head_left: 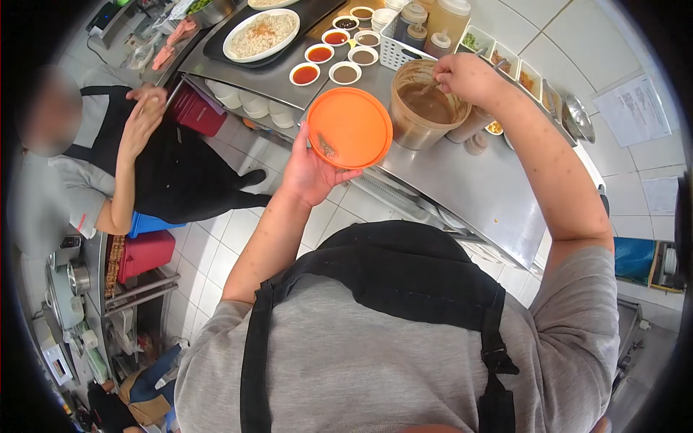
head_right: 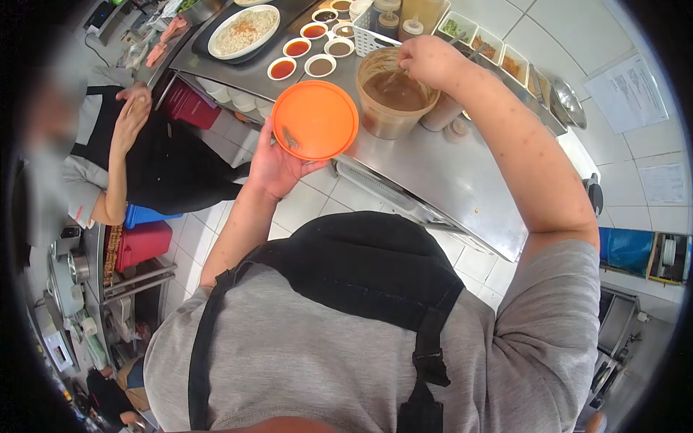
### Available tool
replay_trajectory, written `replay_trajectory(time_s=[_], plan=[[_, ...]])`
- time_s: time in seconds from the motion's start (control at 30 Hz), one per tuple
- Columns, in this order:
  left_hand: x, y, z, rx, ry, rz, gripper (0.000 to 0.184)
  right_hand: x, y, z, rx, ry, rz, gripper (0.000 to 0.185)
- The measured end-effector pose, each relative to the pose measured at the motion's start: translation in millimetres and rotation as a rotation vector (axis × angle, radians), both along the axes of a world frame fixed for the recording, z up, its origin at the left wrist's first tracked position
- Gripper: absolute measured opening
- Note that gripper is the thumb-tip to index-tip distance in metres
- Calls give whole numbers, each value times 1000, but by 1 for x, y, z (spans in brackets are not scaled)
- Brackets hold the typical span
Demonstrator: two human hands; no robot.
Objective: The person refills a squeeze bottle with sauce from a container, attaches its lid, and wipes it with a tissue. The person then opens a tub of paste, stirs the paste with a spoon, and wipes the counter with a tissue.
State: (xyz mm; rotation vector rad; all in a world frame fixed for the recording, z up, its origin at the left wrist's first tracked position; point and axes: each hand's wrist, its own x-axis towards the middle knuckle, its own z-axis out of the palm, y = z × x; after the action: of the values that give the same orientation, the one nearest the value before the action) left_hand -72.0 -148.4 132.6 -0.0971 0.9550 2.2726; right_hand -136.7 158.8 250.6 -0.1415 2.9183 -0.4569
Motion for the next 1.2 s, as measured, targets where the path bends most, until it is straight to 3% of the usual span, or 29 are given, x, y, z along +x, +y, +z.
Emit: replay_trajectory(time_s=[0.13, 0.23, 0.33, 0.43, 0.53, 0.63, 0.73, 0.83, 1.03, 1.13, 1.2], plan=[[13, 6, 9, 5, 0, 31, 72, 11, 13, 4, 139, -20, 168, 17], [21, 9, 11, -13, 46, 57, 73, -6, 29, 0, 316, 157, 169, 16], [30, 13, 16, -46, 21, 110, 73, -23, 25, 0, 255, 122, 0, 17], [34, 14, 17, -53, 36, 122, 73, -23, 17, -13, -5, 147, 79, 19], [38, 16, 17, -67, 43, 170, 74, 0, 9, 0, -70, -19, 199, 17], [38, 17, 19, -91, 23, 202, 74, 5, 20, 11, 149, -25, 294, 17], [37, 19, 15, -106, 28, 217, 75, -11, 33, 8, 282, 122, 211, 17], [35, 22, 16, -105, 28, 226, 75, -24, 28, -4, 232, 282, 175, 17], [28, 22, 17, -109, 20, 217, 75, 10, 11, 4, -115, -110, 127, 16], [22, 20, 10, -87, 15, 184, 75, 9, 30, 3, 159, 40, 246, 16], [17, 23, 8, -88, 17, 169, 75, -3, 35, 0, 235, 109, 194, 17]])
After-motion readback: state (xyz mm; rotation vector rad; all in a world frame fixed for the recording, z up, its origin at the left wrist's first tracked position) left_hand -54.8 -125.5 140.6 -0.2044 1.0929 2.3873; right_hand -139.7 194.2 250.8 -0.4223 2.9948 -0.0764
